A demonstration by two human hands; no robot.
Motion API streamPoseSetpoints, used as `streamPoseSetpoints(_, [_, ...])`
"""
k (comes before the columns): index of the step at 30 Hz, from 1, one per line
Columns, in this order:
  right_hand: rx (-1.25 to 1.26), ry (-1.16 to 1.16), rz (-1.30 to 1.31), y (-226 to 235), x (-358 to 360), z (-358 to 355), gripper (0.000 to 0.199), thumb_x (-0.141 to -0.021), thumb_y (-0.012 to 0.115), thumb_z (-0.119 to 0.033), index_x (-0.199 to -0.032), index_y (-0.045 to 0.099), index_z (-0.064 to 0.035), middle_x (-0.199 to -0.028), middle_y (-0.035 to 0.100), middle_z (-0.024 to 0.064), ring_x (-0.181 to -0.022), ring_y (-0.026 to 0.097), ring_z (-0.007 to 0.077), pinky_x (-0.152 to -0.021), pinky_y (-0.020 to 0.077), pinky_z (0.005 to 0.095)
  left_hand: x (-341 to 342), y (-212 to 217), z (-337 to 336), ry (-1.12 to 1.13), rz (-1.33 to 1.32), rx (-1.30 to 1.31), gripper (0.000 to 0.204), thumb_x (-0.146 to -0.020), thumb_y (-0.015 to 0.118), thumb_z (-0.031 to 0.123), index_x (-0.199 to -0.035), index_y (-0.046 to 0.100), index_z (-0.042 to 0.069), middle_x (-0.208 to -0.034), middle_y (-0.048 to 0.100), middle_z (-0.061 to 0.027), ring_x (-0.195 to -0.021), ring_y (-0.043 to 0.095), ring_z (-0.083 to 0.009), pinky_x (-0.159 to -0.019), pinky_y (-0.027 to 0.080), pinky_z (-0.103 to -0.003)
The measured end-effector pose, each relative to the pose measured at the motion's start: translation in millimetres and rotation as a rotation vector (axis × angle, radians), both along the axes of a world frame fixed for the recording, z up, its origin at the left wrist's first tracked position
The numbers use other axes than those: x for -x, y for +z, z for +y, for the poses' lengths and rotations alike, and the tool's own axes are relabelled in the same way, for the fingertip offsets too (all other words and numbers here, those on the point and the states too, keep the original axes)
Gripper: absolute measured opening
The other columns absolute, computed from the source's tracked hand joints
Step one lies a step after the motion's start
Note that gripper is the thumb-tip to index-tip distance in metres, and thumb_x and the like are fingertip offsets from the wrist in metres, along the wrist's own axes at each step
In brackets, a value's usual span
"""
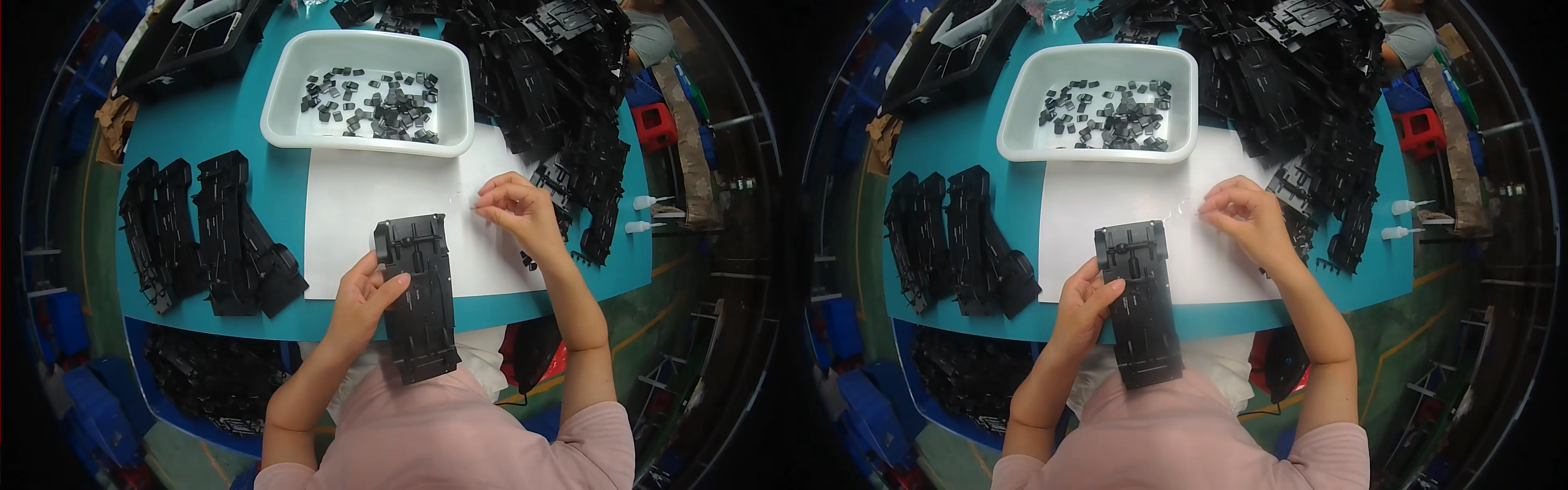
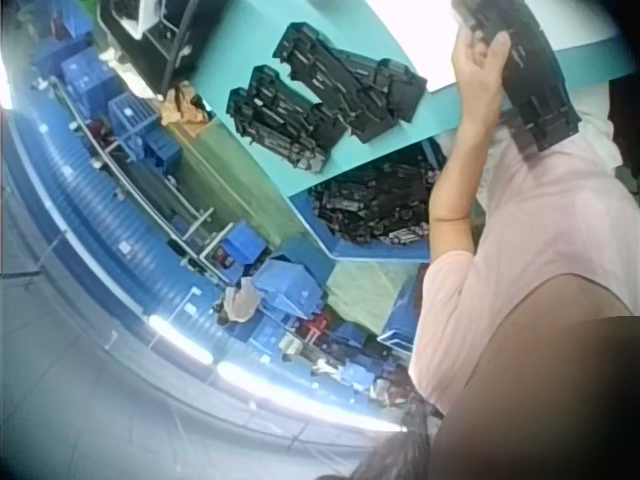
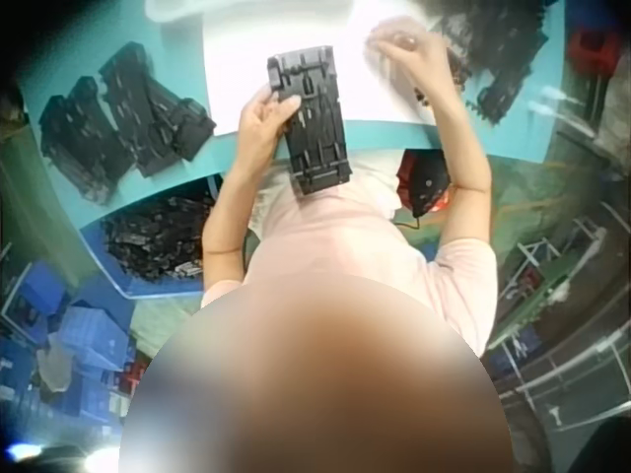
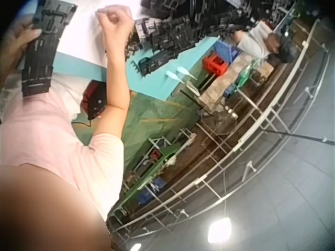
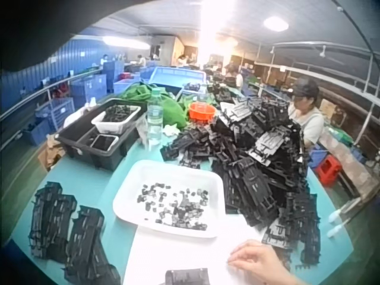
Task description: The person assembles a toy car chassis by hand, inserting plastic gears and plastic pins from a parts tray into the chassis.
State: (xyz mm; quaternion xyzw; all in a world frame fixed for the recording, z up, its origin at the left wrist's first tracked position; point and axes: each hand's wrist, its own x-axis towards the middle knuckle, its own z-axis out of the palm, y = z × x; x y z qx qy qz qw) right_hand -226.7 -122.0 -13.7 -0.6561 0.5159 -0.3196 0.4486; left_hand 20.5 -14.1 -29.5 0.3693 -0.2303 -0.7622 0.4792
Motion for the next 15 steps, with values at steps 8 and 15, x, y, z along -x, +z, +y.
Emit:
streamPoseSetpoints(8, [0.151,-0.008,0.293,-2,-15,-3,0.01,-0.077,0.071,0.0,-0.086,0.071,-0.0009,-0.078,0.066,0.003,-0.064,0.057,0.007,-0.061,0.0461,0.0208,-1,-2,0,0.008,0.022,-0.013,0.034,-0.094,0.058,0.008,-0.125,0.05,-0.002,-0.104,0.067,-0.013,-0.091,0.066,-0.0139,-0.082,0.053,-0.027])
streamPoseSetpoints(15, [0.33,0.045,0.348,-5,-24,-1,0.009,-0.075,0.068,0.001,-0.085,0.069,-0.0014,-0.078,0.063,0.0073,-0.062,0.058,0.0154,-0.057,0.0486,0.0266,-1,-3,0,0.011,0.034,-0.011,0.034,-0.094,0.058,0.009,-0.125,0.049,-0.003,-0.104,0.066,-0.0132,-0.091,0.066,-0.0135,-0.081,0.054,-0.027])
